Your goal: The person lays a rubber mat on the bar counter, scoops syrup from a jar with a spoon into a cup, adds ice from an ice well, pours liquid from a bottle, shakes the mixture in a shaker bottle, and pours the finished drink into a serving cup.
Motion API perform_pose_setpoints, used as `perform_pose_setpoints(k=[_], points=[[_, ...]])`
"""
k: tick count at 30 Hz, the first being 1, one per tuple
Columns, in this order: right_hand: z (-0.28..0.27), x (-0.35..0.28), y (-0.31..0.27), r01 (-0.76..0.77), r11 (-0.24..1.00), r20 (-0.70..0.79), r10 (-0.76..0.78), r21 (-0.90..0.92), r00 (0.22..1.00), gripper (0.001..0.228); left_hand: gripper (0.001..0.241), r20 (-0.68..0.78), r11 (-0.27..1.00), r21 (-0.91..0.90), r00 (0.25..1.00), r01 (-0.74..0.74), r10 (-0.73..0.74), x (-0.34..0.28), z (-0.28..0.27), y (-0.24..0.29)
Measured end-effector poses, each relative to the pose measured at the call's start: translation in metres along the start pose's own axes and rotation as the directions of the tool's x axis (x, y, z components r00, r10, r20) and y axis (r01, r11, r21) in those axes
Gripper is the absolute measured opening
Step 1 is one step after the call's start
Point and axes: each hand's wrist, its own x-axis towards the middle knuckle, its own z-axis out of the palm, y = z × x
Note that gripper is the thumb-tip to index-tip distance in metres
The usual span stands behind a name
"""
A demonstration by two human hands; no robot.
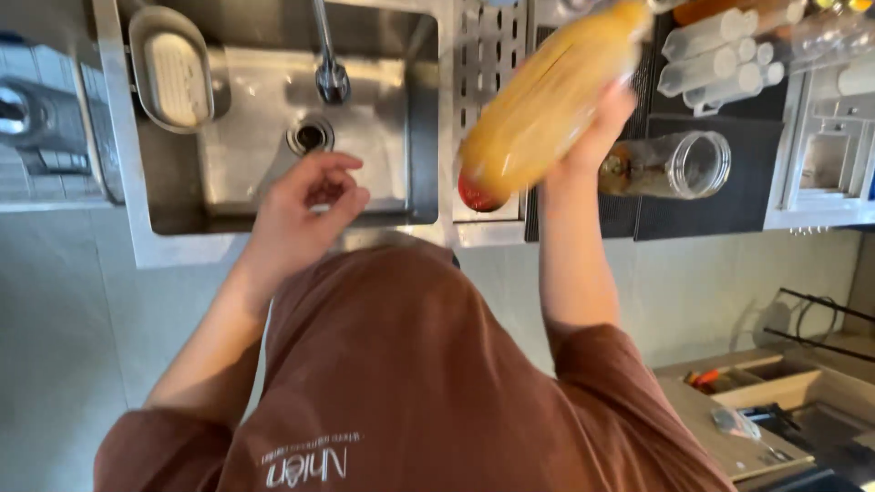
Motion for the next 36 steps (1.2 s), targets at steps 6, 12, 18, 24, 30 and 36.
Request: perform_pose_setpoints(k=[6,12,18,24,30,36], points=[[-0.025,-0.02,0.042,0.139,0.932,0.075,-0.12,-0.336,0.99,0.118,0.038,0.032,0.985,-0.145,0.996,0.089,-0.085,0.016,0.017,-0.017],[-0.008,-0.037,0.077,0.086,0.941,0.009,-0.088,-0.326,0.996,0.117,0.093,0.184,0.989,-0.045,0.975,0.138,-0.128,0.018,0.04,-0.016],[0.036,-0.054,0.079,0.158,0.835,0.179,-0.073,-0.527,0.981,0.12,0.125,0.231,0.994,-0.095,0.972,0.055,-0.032,0.027,0.057,-0.034],[0.019,-0.06,0.088,0.201,0.655,0.232,-0.04,-0.728,0.972,0.112,0.143,0.184,0.994,0.039,0.978,-0.104,0.095,0.043,0.045,-0.048],[0.02,-0.065,0.071,0.224,0.417,0.287,0.096,-0.881,0.953,0.103,0.103,0.155,0.81,0.374,0.892,-0.451,0.425,0.059,0.009,0.023],[0.027,-0.079,0.09,0.274,0.329,0.352,0.206,-0.904,0.913,0.104,0.055,0.399,0.387,0.551,0.64,-0.74,0.657,0.079,0.01,0.051]])
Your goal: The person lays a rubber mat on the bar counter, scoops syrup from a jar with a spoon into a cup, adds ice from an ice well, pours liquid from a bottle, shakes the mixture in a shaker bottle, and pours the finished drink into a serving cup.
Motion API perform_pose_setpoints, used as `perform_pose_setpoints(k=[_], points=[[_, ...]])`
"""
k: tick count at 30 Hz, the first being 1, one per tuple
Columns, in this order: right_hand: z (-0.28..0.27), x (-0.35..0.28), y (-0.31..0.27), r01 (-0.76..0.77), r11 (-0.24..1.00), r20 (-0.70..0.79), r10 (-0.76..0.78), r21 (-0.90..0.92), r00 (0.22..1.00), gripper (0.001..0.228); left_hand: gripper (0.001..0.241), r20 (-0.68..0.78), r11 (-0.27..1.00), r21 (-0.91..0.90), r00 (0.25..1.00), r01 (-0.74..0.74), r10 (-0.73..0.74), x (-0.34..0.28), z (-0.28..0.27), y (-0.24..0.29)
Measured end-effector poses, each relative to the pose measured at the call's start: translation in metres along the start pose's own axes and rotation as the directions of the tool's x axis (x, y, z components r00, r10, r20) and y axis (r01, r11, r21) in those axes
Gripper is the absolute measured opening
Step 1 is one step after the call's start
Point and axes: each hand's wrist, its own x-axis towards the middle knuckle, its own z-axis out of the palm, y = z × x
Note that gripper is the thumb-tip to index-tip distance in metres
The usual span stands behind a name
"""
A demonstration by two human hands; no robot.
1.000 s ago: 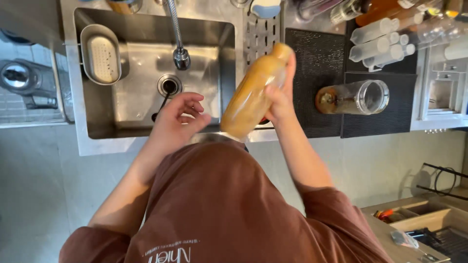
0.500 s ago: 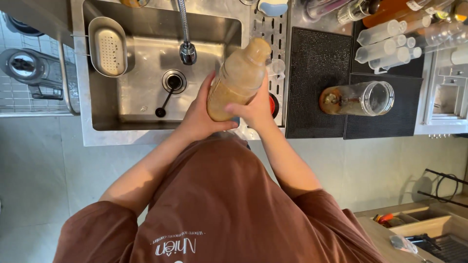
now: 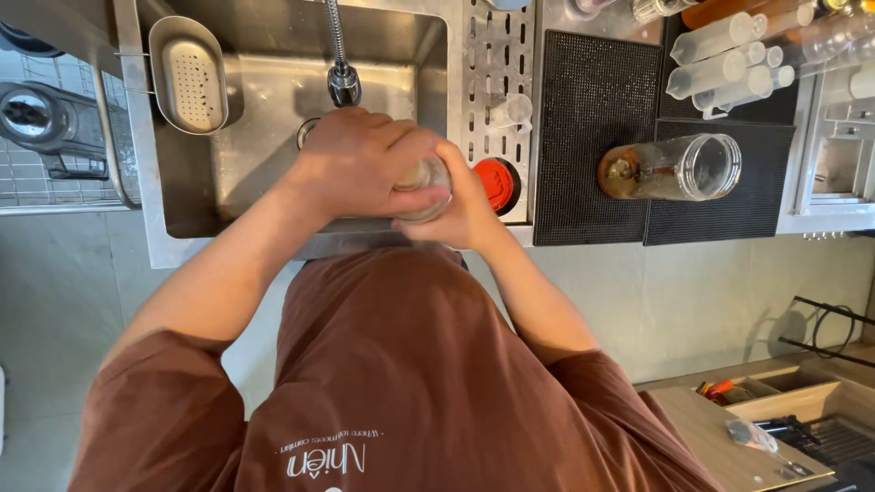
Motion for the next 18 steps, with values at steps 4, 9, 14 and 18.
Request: perform_pose_setpoints(k=[4,9,14,18], points=[[0.026,-0.003,0.01,-0.002,0.953,-0.146,0.048,0.302,0.988,0.098,0.04,0.089,0.995,0.076,0.993,0.067,-0.073,0.005,0.008,0.002],[0.024,-0.003,0.01,0.029,0.994,-0.202,-0.008,0.103,0.979,0.095,0.046,0.116,0.984,0.117,0.982,0.135,-0.148,0.013,-0.003,0.0],[0.014,-0.017,0.015,0.0,0.973,-0.071,0.017,0.231,0.997,0.1,0.039,0.141,0.973,-0.227,0.99,0.05,-0.018,0.001,-0.042,-0.012],[0.008,-0.022,0.017,-0.055,0.996,-0.091,0.062,0.075,0.994,0.104,0.036,-0.067,0.889,-0.353,0.939,0.293,-0.336,-0.015,-0.045,-0.014]])
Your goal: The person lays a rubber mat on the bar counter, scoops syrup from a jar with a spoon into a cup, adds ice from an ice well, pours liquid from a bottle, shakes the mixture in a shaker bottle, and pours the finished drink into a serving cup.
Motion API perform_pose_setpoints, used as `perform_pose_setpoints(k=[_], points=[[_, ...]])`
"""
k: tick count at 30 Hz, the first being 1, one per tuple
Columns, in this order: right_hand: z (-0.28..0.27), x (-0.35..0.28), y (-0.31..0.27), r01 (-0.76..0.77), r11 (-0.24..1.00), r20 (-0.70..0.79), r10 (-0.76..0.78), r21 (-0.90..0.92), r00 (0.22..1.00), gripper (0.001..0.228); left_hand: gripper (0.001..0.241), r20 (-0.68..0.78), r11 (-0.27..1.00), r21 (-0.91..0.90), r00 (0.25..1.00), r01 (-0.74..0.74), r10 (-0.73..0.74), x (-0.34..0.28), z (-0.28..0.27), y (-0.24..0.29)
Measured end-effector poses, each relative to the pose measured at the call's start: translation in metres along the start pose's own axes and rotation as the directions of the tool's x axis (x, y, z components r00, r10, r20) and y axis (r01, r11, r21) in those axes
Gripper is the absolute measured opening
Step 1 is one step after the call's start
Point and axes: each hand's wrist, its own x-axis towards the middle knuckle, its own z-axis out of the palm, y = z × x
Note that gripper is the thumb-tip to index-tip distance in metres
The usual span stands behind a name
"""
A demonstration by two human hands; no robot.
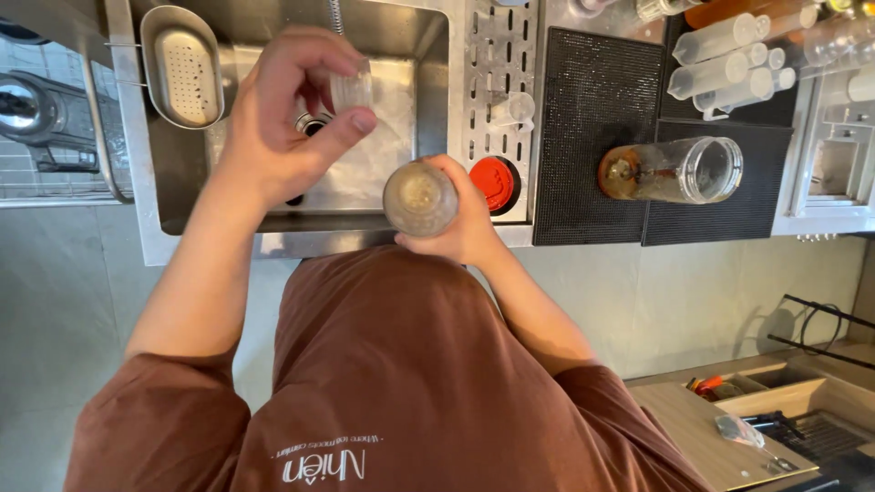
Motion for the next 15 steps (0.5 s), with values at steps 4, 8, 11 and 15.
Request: perform_pose_setpoints(k=[4,8,11,15], points=[[-0.016,0.002,0.023,-0.046,0.949,-0.077,0.073,0.313,0.994,0.107,0.05,-0.034,0.678,-0.719,0.967,0.153,-0.253,-0.041,0.027,-0.027],[-0.033,0.017,-0.045,0.066,0.998,-0.13,-0.067,-0.014,0.989,0.108,0.058,0.109,0.552,-0.728,0.863,0.407,-0.493,-0.06,0.041,-0.011],[-0.046,0.019,-0.073,0.014,0.974,-0.091,-0.036,-0.228,0.995,0.1,0.057,0.036,0.551,-0.785,0.909,0.283,-0.416,-0.077,0.055,-0.008],[-0.061,0.031,-0.114,0.426,0.625,0.159,-0.437,-0.654,0.885,0.084,0.055,0.066,0.518,-0.789,0.884,0.33,-0.463,-0.075,0.067,-0.001]])
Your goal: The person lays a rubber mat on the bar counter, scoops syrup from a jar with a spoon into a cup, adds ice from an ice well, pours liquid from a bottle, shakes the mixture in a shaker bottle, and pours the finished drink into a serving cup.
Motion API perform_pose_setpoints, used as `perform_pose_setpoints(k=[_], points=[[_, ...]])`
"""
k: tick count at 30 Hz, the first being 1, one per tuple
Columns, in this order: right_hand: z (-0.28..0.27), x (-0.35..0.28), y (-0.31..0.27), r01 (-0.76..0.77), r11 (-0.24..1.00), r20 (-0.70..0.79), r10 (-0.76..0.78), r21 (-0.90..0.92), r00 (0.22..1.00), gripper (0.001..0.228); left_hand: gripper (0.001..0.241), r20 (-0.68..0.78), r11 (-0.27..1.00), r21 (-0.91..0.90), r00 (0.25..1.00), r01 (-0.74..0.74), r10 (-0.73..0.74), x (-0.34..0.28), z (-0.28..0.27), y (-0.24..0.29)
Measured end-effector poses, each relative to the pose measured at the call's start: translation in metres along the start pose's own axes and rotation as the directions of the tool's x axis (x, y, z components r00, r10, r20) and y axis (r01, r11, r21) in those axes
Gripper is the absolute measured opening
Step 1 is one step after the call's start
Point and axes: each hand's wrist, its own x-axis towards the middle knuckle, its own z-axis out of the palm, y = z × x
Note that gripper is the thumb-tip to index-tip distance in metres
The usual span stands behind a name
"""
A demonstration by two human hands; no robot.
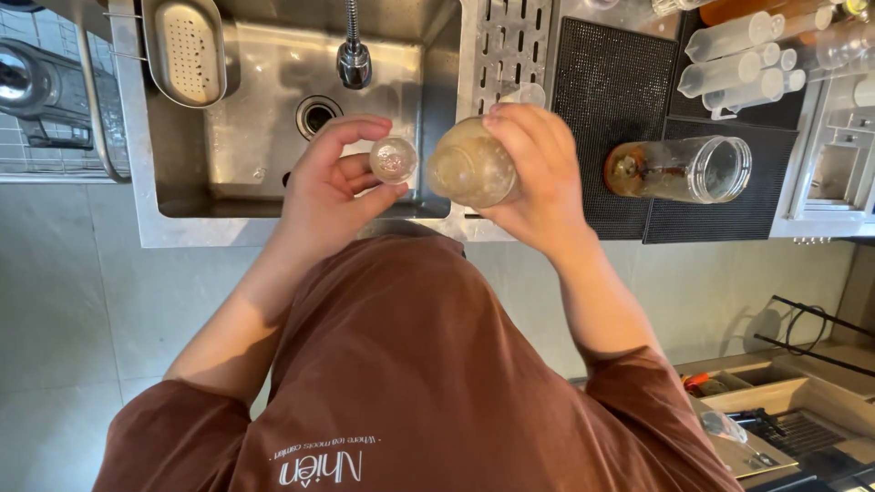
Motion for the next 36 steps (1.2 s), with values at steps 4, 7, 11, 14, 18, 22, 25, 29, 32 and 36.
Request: perform_pose_setpoints(k=[4,7,11,14,18,22,25,29,32,36], points=[[-0.024,0.013,-0.009,0.082,0.976,0.08,-0.067,-0.202,0.995,0.076,0.055,0.045,0.994,0.106,0.999,0.004,-0.008,0.004,0.009,-0.001],[-0.032,0.013,-0.008,0.118,0.944,0.132,-0.08,-0.308,0.988,0.071,0.054,0.07,0.987,0.158,0.997,-0.034,0.023,0.007,0.014,0.002],[-0.031,0.008,-0.003,0.144,0.898,0.149,-0.089,-0.416,0.985,0.065,0.053,0.071,0.986,0.159,0.997,-0.042,0.031,0.007,0.015,0.001],[-0.029,0.007,-0.002,0.183,0.861,0.156,-0.122,-0.475,0.98,0.066,0.054,0.067,0.992,0.124,0.998,-0.025,0.017,0.007,0.013,-0.002],[-0.031,0.008,-0.005,0.186,0.851,0.16,-0.122,-0.492,0.98,0.066,0.054,0.068,0.994,0.11,0.998,-0.017,0.009,0.006,0.013,-0.005],[-0.035,0.008,-0.01,0.152,0.868,0.153,-0.089,-0.473,0.984,0.071,0.055,0.056,0.995,0.102,0.998,0.01,-0.016,0.008,0.016,-0.002],[-0.04,0.01,-0.014,0.073,0.931,0.141,-0.023,-0.357,0.99,0.08,0.054,0.08,0.997,0.076,0.996,-0.033,0.027,0.009,0.02,0.001],[-0.032,0.0,-0.017,-0.047,0.983,0.06,0.059,-0.178,0.996,0.089,0.055,0.09,0.995,0.052,0.993,-0.086,0.081,0.011,0.036,0.018],[-0.018,-0.02,-0.014,-0.291,0.947,-0.051,0.3,0.138,0.952,0.088,0.052,0.102,0.989,-0.023,0.984,-0.145,0.147,0.013,0.057,0.047],[-0.001,-0.038,-0.019,-0.417,0.522,-0.008,0.631,0.744,0.776,0.102,0.052,0.262,0.759,0.215,0.785,-0.615,0.562,0.012,0.089,0.127]])
